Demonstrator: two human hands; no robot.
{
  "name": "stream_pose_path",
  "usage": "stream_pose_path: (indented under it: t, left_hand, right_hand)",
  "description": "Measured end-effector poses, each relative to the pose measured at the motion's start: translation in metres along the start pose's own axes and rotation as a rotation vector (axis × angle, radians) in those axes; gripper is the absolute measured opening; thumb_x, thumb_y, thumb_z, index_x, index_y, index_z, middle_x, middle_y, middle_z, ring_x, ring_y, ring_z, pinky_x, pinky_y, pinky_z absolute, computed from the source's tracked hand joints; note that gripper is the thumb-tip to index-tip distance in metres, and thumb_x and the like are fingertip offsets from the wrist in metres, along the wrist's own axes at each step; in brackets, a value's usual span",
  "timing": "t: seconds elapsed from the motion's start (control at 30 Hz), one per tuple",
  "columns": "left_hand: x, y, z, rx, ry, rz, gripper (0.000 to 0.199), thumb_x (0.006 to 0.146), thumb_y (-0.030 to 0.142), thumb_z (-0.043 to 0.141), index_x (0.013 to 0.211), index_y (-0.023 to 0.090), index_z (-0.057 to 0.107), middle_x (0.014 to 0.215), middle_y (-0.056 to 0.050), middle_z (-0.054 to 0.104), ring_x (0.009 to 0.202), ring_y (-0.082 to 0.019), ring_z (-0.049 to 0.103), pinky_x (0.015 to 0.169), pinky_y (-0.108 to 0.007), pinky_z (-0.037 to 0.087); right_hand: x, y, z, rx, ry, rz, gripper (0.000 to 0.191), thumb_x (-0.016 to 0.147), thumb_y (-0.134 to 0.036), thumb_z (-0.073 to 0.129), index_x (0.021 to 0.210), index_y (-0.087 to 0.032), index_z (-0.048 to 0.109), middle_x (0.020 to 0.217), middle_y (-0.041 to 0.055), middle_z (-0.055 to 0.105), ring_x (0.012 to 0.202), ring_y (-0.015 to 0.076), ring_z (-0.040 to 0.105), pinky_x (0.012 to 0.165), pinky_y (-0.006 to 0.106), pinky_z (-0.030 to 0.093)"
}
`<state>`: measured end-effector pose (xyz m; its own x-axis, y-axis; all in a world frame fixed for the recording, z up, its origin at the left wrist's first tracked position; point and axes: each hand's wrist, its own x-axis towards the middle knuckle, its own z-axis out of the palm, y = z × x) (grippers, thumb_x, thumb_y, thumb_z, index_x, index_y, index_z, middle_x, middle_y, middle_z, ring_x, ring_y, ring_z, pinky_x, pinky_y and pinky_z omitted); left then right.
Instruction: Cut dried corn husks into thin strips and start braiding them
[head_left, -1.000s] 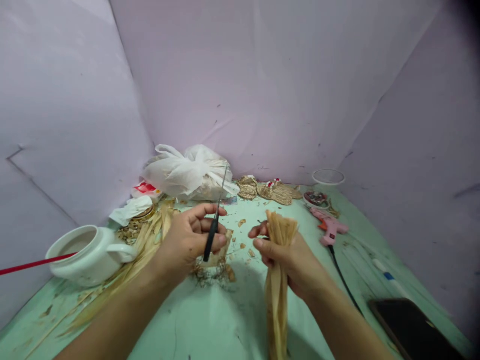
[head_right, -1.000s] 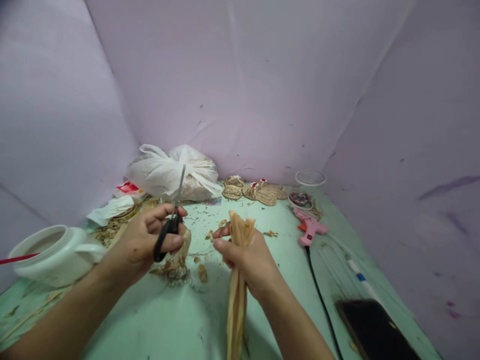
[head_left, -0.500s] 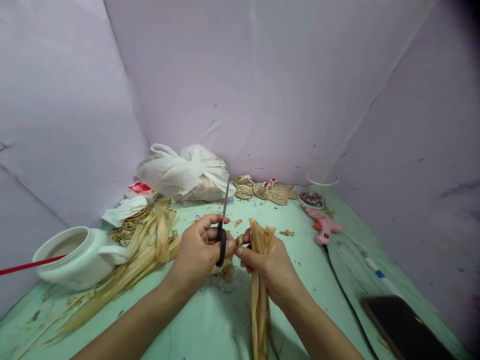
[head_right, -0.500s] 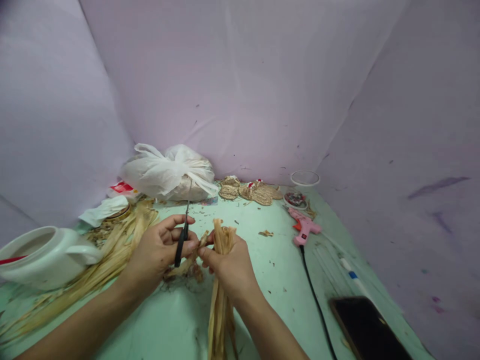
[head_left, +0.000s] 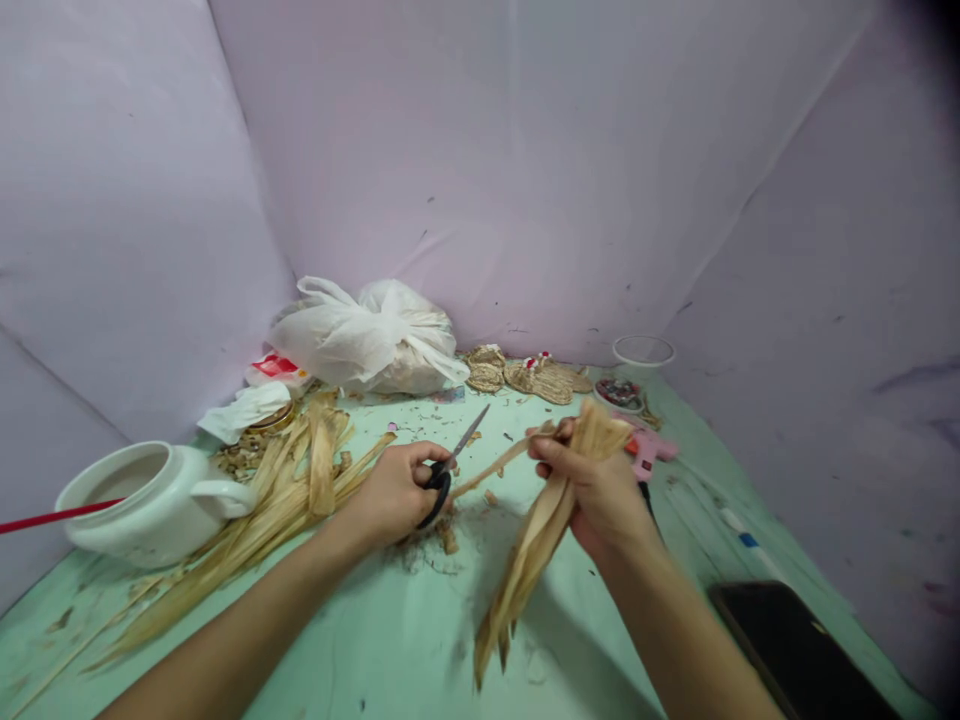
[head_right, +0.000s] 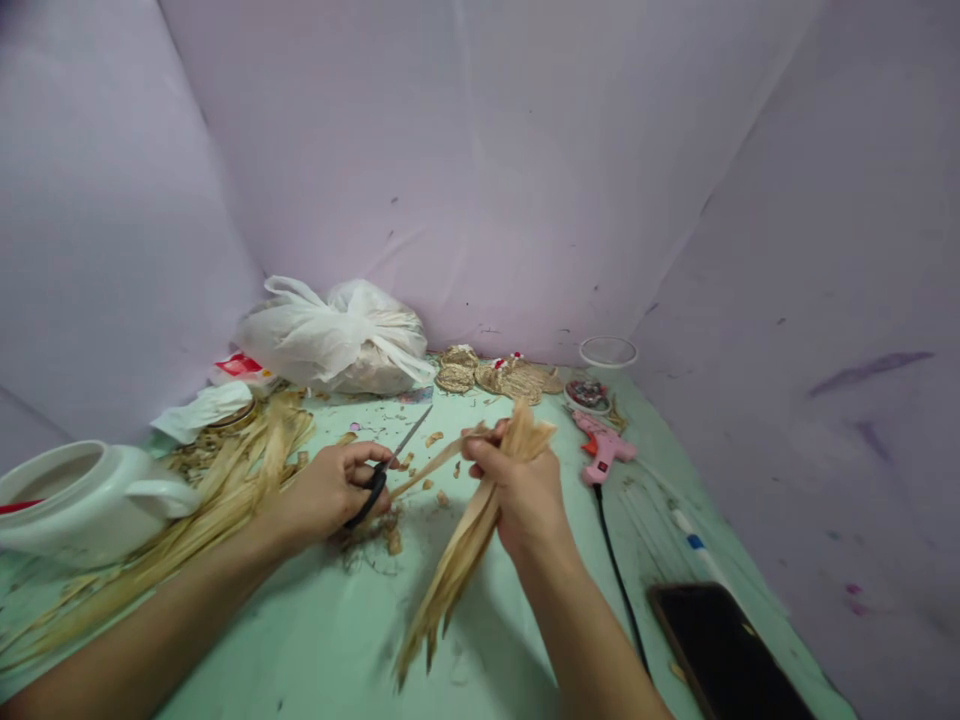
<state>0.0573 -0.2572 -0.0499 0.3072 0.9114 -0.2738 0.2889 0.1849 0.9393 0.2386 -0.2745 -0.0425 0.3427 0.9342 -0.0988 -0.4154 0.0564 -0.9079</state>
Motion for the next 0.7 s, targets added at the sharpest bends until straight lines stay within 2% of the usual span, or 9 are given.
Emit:
stream_pose_path:
  t: [0.07, 0.17, 0.23, 0.3, 0.37, 0.43, 0.5, 0.63, 0.7]
  left_hand:
    - [0.003, -0.003, -0.012, 0.088, -0.017, -0.013, 0.029, 0.053, 0.017, 0.060, 0.082, 0.016, 0.055, 0.045, 0.009, 0.047, 0.037, -0.006, 0.036, 0.038, -0.018, 0.024]
    - [0.006, -0.005, -0.031, 0.274, -0.040, -0.007, 0.029, 0.054, 0.015, 0.055, 0.083, 0.017, 0.058, 0.046, 0.008, 0.046, 0.041, -0.009, 0.038, 0.040, -0.019, 0.026]
    - [0.008, -0.007, -0.043, 0.449, -0.009, 0.039, 0.028, 0.053, 0.014, 0.051, 0.079, 0.017, 0.061, 0.049, 0.006, 0.050, 0.046, -0.011, 0.043, 0.044, -0.020, 0.029]
    - [0.009, -0.007, -0.053, 0.583, 0.069, 0.088, 0.025, 0.052, 0.013, 0.051, 0.074, 0.018, 0.063, 0.055, 0.003, 0.055, 0.052, -0.013, 0.047, 0.049, -0.021, 0.031]
    - [0.008, -0.004, -0.061, 0.638, 0.183, 0.111, 0.018, 0.054, 0.017, 0.054, 0.070, 0.019, 0.063, 0.059, 0.000, 0.059, 0.056, -0.015, 0.051, 0.051, -0.022, 0.032]
    - [0.005, 0.001, -0.065, 0.635, 0.306, 0.138, 0.016, 0.057, 0.025, 0.059, 0.072, 0.019, 0.062, 0.059, -0.001, 0.059, 0.055, -0.016, 0.051, 0.049, -0.023, 0.031]
    - [0.001, 0.009, -0.064, 0.609, 0.359, 0.149, 0.025, 0.059, 0.034, 0.061, 0.079, 0.019, 0.060, 0.055, 0.001, 0.057, 0.049, -0.015, 0.047, 0.047, -0.023, 0.029]
    - [-0.008, 0.017, -0.052, 0.588, 0.345, 0.203, 0.038, 0.065, 0.044, 0.060, 0.092, 0.019, 0.056, 0.059, 0.003, 0.056, 0.051, -0.014, 0.047, 0.050, -0.023, 0.033]
    - [-0.013, 0.017, -0.043, 0.613, 0.258, 0.265, 0.037, 0.068, 0.046, 0.057, 0.094, 0.019, 0.055, 0.062, 0.003, 0.055, 0.056, -0.014, 0.048, 0.054, -0.024, 0.035]
  right_hand:
    - [0.007, -0.013, -0.008, 0.041, 0.062, -0.044, 0.038, 0.043, -0.012, 0.076, 0.068, -0.019, 0.048, 0.068, -0.0011, 0.064, 0.055, 0.0089, 0.055, 0.046, 0.018, 0.042]
    - [0.015, -0.030, -0.018, 0.093, 0.152, -0.072, 0.037, 0.042, -0.010, 0.076, 0.066, -0.020, 0.050, 0.067, -0.0039, 0.061, 0.054, 0.0075, 0.053, 0.046, 0.017, 0.044]
    - [0.018, -0.040, -0.025, 0.152, 0.211, -0.098, 0.034, 0.044, -0.008, 0.075, 0.064, -0.020, 0.051, 0.066, -0.0059, 0.057, 0.057, 0.0077, 0.055, 0.052, 0.019, 0.050]
    - [0.020, -0.049, -0.032, 0.192, 0.201, -0.144, 0.031, 0.046, -0.008, 0.074, 0.062, -0.020, 0.051, 0.066, -0.0061, 0.056, 0.066, 0.0106, 0.060, 0.065, 0.024, 0.054]
    - [0.019, -0.054, -0.036, 0.173, 0.108, -0.155, 0.031, 0.047, -0.010, 0.075, 0.064, -0.021, 0.052, 0.067, -0.0047, 0.058, 0.073, 0.0144, 0.063, 0.073, 0.028, 0.054]
    - [0.016, -0.054, -0.037, 0.112, -0.013, -0.087, 0.031, 0.048, -0.015, 0.078, 0.069, -0.021, 0.055, 0.068, -0.0038, 0.059, 0.070, 0.0150, 0.063, 0.071, 0.030, 0.054]
    - [0.013, -0.047, -0.033, 0.043, -0.139, 0.009, 0.033, 0.049, -0.018, 0.079, 0.074, -0.020, 0.058, 0.068, -0.0031, 0.060, 0.062, 0.0127, 0.061, 0.065, 0.028, 0.053]
    - [0.009, -0.024, -0.023, -0.053, -0.328, 0.158, 0.029, 0.053, -0.021, 0.079, 0.077, -0.016, 0.063, 0.072, 0.0007, 0.063, 0.065, 0.0120, 0.060, 0.057, 0.023, 0.050]
    - [0.009, -0.015, -0.021, -0.064, -0.362, 0.202, 0.027, 0.055, -0.022, 0.078, 0.076, -0.015, 0.062, 0.071, 0.0011, 0.063, 0.067, 0.0129, 0.060, 0.057, 0.022, 0.049]
